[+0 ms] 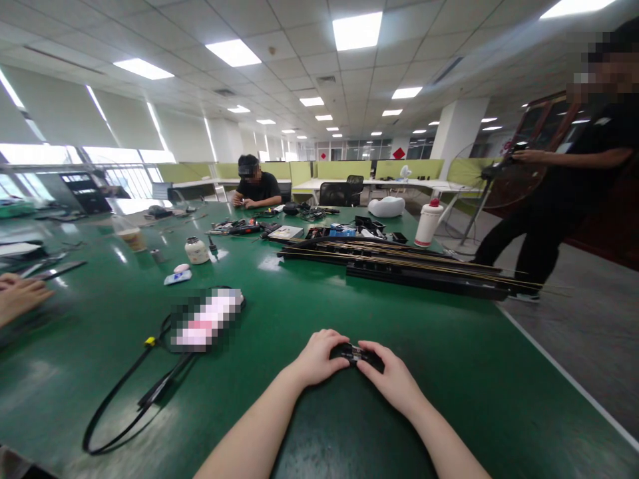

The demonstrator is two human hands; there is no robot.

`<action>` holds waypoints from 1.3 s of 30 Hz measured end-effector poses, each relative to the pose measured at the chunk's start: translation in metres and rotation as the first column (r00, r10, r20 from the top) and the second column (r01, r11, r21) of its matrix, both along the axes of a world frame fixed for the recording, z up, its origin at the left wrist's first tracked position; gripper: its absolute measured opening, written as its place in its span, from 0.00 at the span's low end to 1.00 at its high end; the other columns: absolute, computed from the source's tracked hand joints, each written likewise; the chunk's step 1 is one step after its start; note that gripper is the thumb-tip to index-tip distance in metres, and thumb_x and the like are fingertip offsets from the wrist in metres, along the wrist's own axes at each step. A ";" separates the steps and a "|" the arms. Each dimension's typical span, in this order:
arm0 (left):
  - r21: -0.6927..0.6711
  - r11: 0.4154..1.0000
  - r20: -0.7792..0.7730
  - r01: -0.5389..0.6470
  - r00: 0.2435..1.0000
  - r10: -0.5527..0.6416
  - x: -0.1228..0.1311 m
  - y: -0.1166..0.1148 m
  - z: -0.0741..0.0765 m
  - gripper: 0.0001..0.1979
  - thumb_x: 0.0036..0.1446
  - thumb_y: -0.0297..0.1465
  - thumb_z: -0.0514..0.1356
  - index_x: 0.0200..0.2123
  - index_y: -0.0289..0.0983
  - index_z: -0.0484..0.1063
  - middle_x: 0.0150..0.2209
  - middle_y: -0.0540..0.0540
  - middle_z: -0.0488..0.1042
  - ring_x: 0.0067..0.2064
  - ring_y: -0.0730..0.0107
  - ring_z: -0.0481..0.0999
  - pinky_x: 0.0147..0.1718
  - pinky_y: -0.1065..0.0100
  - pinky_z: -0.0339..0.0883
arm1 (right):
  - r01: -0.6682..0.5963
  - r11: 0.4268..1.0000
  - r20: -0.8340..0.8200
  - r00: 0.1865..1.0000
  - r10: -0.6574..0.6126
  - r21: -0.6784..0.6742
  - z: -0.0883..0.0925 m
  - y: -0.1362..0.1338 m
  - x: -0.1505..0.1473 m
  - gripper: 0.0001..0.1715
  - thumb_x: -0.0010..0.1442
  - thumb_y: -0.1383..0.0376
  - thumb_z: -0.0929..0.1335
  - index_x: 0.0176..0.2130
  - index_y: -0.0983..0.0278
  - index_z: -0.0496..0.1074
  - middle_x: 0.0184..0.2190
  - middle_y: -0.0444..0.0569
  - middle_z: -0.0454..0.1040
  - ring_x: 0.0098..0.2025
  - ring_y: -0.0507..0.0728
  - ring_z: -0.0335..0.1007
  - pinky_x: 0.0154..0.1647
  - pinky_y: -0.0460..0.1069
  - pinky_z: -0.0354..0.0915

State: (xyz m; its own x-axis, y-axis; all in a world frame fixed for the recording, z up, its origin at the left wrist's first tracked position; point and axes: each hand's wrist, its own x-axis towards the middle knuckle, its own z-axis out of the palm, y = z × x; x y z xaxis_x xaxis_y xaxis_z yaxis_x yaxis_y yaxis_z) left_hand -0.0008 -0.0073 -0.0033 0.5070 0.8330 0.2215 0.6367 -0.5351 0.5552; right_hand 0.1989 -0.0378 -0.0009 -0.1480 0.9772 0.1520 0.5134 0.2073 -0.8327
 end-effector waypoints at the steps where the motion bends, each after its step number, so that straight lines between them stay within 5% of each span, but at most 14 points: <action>1: -0.001 1.000 -0.002 -0.005 1.000 0.005 0.000 0.000 0.000 0.21 0.52 0.36 0.62 0.49 0.41 0.68 0.47 0.45 0.70 0.49 0.59 0.67 0.50 0.59 0.59 | 0.015 1.000 -0.026 1.000 -0.015 -0.024 -0.001 0.001 0.001 0.21 0.52 0.57 0.66 0.46 0.61 0.71 0.47 0.51 0.74 0.50 0.60 0.68 0.54 0.55 0.61; 26: 0.001 0.999 0.045 -0.033 0.998 0.033 0.000 -0.001 0.000 0.20 0.52 0.32 0.61 0.49 0.38 0.67 0.46 0.44 0.70 0.49 0.59 0.66 0.50 0.60 0.60 | 0.087 0.993 -0.139 0.986 -0.098 -0.082 0.001 0.004 0.004 0.20 0.58 0.53 0.60 0.43 0.60 0.71 0.42 0.50 0.76 0.47 0.59 0.71 0.52 0.55 0.62; 39: -0.001 1.000 0.032 -0.001 0.999 0.001 -0.001 -0.001 0.001 0.19 0.51 0.34 0.62 0.48 0.41 0.69 0.48 0.44 0.68 0.50 0.59 0.65 0.51 0.60 0.59 | 0.004 0.993 0.025 1.000 -0.007 0.116 0.006 -0.003 -0.002 0.17 0.59 0.57 0.61 0.42 0.60 0.72 0.43 0.50 0.75 0.48 0.59 0.69 0.51 0.54 0.63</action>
